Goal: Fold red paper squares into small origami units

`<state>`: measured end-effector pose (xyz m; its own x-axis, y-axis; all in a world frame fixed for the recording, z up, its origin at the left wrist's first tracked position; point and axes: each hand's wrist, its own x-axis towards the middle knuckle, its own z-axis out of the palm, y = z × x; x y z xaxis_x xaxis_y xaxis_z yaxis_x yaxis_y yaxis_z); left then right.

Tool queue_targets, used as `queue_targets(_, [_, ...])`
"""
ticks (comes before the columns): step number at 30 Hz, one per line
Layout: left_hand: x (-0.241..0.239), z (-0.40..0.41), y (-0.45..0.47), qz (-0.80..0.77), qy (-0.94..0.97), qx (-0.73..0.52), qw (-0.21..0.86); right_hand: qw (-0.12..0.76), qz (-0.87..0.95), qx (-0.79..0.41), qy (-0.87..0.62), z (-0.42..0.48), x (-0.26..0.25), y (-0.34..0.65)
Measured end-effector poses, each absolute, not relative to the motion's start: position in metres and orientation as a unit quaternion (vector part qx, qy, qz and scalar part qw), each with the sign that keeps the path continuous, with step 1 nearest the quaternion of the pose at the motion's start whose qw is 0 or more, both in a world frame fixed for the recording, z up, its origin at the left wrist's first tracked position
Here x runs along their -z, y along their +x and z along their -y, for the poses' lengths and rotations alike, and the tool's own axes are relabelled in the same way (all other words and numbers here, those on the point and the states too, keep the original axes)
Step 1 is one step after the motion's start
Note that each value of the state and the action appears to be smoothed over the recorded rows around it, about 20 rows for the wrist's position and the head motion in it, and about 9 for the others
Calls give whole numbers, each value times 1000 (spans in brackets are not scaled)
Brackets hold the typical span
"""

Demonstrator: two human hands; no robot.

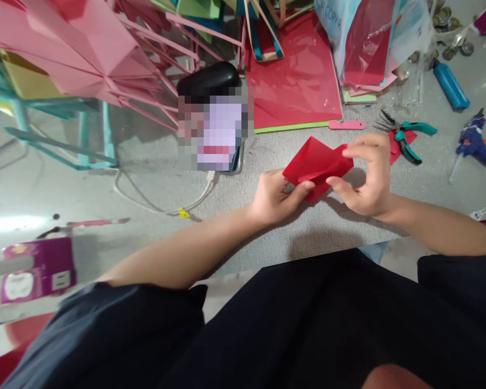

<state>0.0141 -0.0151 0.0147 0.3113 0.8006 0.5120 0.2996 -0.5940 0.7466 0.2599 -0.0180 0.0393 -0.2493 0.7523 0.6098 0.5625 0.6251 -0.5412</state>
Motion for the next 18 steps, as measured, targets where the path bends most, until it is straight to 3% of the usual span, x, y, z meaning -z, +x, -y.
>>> queue_targets(8, [-14, 12, 15, -319, 781, -448, 295, 364, 736, -380, -426, 10, -54, 258])
queue_targets(18, [-24, 13, 16, -359, 731, -421, 400, 295, 721, -473, -411, 12, -59, 260])
